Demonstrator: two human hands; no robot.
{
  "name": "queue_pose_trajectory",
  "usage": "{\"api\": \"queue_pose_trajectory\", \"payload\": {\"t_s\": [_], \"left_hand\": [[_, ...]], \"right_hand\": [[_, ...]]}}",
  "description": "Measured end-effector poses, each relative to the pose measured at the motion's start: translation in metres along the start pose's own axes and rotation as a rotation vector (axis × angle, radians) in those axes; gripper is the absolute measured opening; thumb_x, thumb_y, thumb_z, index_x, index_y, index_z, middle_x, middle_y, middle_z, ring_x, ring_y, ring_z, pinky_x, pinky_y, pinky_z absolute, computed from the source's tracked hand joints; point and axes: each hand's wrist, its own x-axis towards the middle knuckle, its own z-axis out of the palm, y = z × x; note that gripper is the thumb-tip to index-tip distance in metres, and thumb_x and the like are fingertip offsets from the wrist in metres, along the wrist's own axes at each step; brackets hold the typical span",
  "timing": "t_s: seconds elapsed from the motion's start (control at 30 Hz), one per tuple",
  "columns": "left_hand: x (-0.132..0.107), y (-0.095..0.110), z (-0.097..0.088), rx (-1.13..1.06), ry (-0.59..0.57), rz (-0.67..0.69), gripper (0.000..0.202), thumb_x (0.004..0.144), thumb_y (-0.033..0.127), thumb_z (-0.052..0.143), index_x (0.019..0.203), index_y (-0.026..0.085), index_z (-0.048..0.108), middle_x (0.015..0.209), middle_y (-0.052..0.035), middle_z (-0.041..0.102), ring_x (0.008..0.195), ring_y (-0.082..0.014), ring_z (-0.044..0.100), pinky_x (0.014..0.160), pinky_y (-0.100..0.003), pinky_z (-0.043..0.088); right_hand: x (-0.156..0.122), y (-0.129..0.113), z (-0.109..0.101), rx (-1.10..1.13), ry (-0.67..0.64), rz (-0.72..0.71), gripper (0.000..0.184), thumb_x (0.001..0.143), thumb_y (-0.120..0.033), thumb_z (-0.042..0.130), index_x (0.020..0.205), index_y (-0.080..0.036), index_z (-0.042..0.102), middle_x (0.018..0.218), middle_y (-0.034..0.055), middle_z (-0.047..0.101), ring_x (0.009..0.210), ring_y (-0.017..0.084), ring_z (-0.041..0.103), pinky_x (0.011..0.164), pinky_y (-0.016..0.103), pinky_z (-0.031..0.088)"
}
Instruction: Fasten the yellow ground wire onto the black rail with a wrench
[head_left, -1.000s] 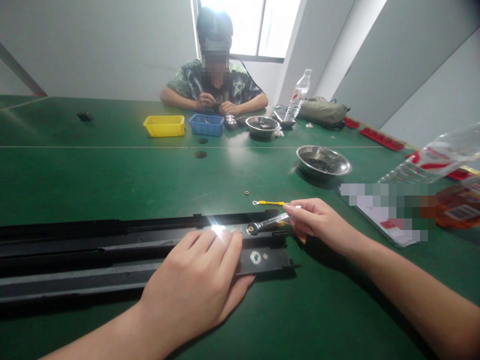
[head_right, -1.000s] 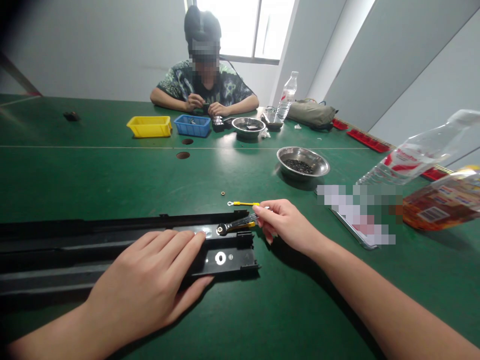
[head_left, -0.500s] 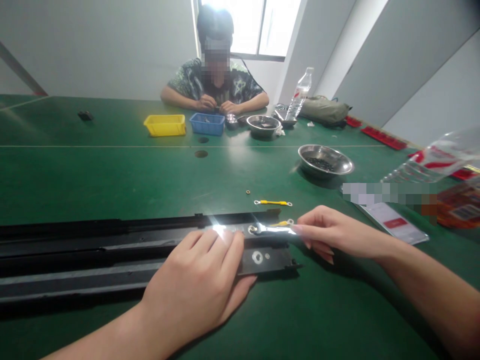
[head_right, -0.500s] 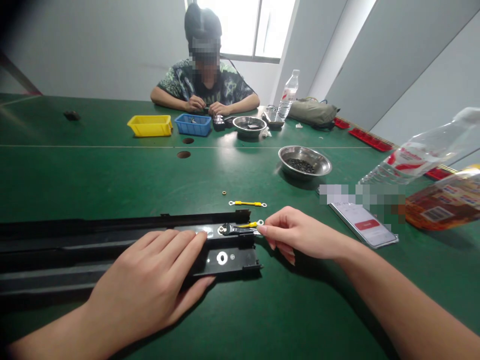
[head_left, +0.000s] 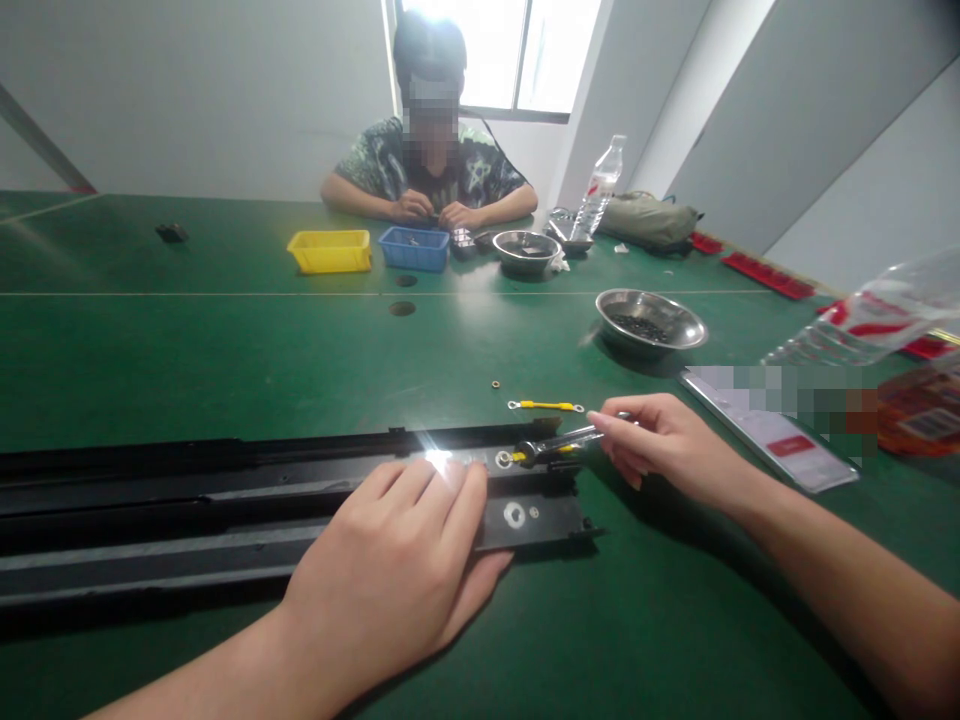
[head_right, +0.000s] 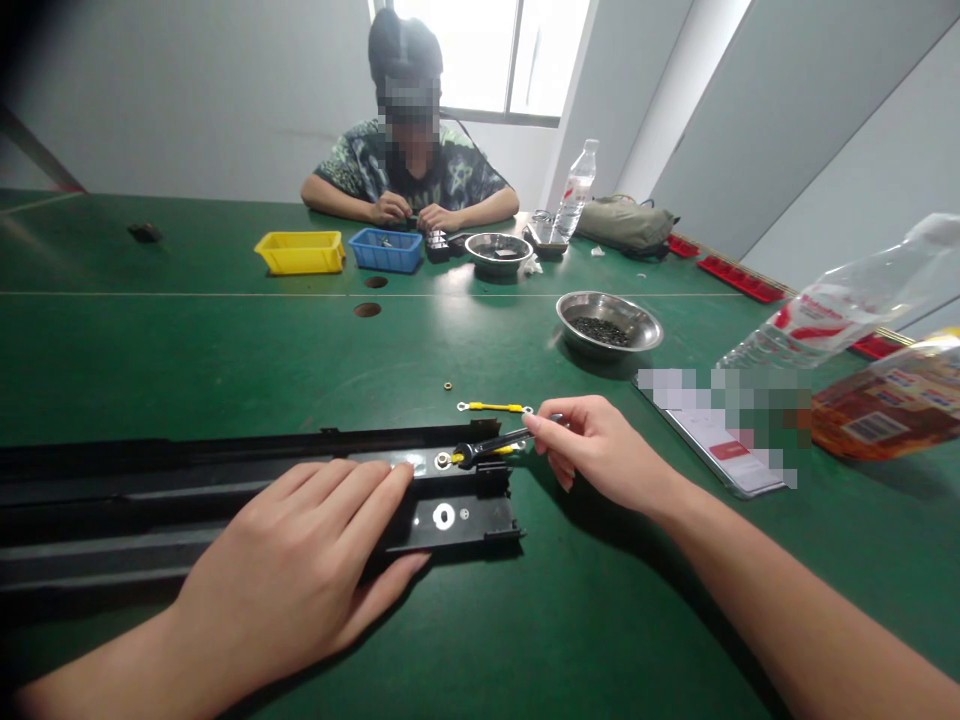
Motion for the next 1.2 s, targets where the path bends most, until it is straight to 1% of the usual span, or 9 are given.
{"api": "queue_pose_trajectory", "payload": {"t_s": [0.03, 0.1, 0.17, 0.3, 0.43, 0.53, 1.0, 1.2], "left_hand": [[0.0, 0.0, 0.0, 0.0, 0.0, -0.002, 0.052, 0.1, 0.05, 0.048, 0.134, 0.013, 0.06, 0.115, -0.0133, 0.069, 0.1, -0.031, 0.063, 0.083, -0.047, 0.048], [0.0, 0.0, 0.0, -0.001, -0.003, -0.002, 0.051, 0.1, 0.05, 0.048, 0.133, 0.013, 0.06, 0.115, -0.0132, 0.069, 0.099, -0.0309, 0.063, 0.083, -0.047, 0.048], [0.001, 0.0, 0.0, -0.002, -0.008, -0.002, 0.05, 0.1, 0.05, 0.048, 0.132, 0.014, 0.061, 0.114, -0.0128, 0.069, 0.099, -0.0309, 0.063, 0.083, -0.047, 0.048], [0.002, 0.0, -0.001, 0.002, -0.006, -0.002, 0.049, 0.1, 0.049, 0.048, 0.131, 0.014, 0.061, 0.115, -0.0123, 0.068, 0.099, -0.031, 0.062, 0.081, -0.046, 0.048], [0.001, 0.001, -0.001, 0.001, -0.006, 0.0, 0.047, 0.1, 0.049, 0.048, 0.129, 0.014, 0.061, 0.114, -0.0117, 0.068, 0.099, -0.0306, 0.062, 0.081, -0.046, 0.048], [0.0, 0.001, -0.001, 0.001, -0.007, -0.003, 0.048, 0.1, 0.049, 0.048, 0.13, 0.014, 0.061, 0.114, -0.012, 0.068, 0.099, -0.0309, 0.062, 0.081, -0.046, 0.048], [0.001, 0.001, -0.001, -0.008, 0.001, -0.005, 0.048, 0.1, 0.05, 0.048, 0.13, 0.014, 0.062, 0.115, -0.0121, 0.069, 0.099, -0.0306, 0.063, 0.082, -0.047, 0.049], [0.001, 0.001, -0.001, 0.001, 0.003, 0.004, 0.049, 0.1, 0.049, 0.048, 0.131, 0.013, 0.062, 0.113, -0.0127, 0.069, 0.098, -0.0302, 0.063, 0.081, -0.046, 0.049]], "right_hand": [[0.001, 0.0, 0.002, 0.029, 0.036, -0.029, 0.048, 0.091, -0.057, 0.069, 0.062, -0.021, 0.056, 0.047, -0.0031, 0.05, 0.043, 0.012, 0.05, 0.047, 0.027, 0.038], [0.002, 0.0, 0.006, 0.094, 0.06, -0.062, 0.05, 0.093, -0.058, 0.067, 0.062, -0.021, 0.054, 0.048, -0.0038, 0.048, 0.044, 0.012, 0.048, 0.048, 0.026, 0.037], [0.003, 0.001, 0.009, 0.12, 0.053, -0.083, 0.05, 0.095, -0.057, 0.065, 0.062, -0.021, 0.054, 0.049, -0.004, 0.047, 0.046, 0.011, 0.048, 0.049, 0.026, 0.036], [0.004, 0.002, 0.013, 0.097, 0.04, -0.125, 0.051, 0.097, -0.054, 0.063, 0.061, -0.02, 0.053, 0.051, -0.0032, 0.05, 0.048, 0.011, 0.048, 0.052, 0.026, 0.037], [0.005, 0.003, 0.014, 0.101, 0.048, -0.111, 0.051, 0.097, -0.056, 0.063, 0.062, -0.02, 0.053, 0.051, -0.0036, 0.049, 0.048, 0.012, 0.049, 0.052, 0.027, 0.036], [0.007, 0.005, 0.014, 0.084, 0.041, -0.107, 0.05, 0.097, -0.056, 0.063, 0.063, -0.02, 0.054, 0.052, -0.0027, 0.053, 0.049, 0.012, 0.05, 0.053, 0.027, 0.037], [0.007, 0.009, 0.015, 0.099, 0.019, -0.144, 0.048, 0.097, -0.053, 0.064, 0.063, -0.02, 0.053, 0.052, -0.0032, 0.053, 0.05, 0.012, 0.049, 0.055, 0.027, 0.038], [0.008, 0.007, 0.013, 0.083, 0.041, -0.126, 0.049, 0.097, -0.055, 0.064, 0.063, -0.02, 0.055, 0.053, -0.0027, 0.054, 0.05, 0.012, 0.05, 0.054, 0.027, 0.039]]}}
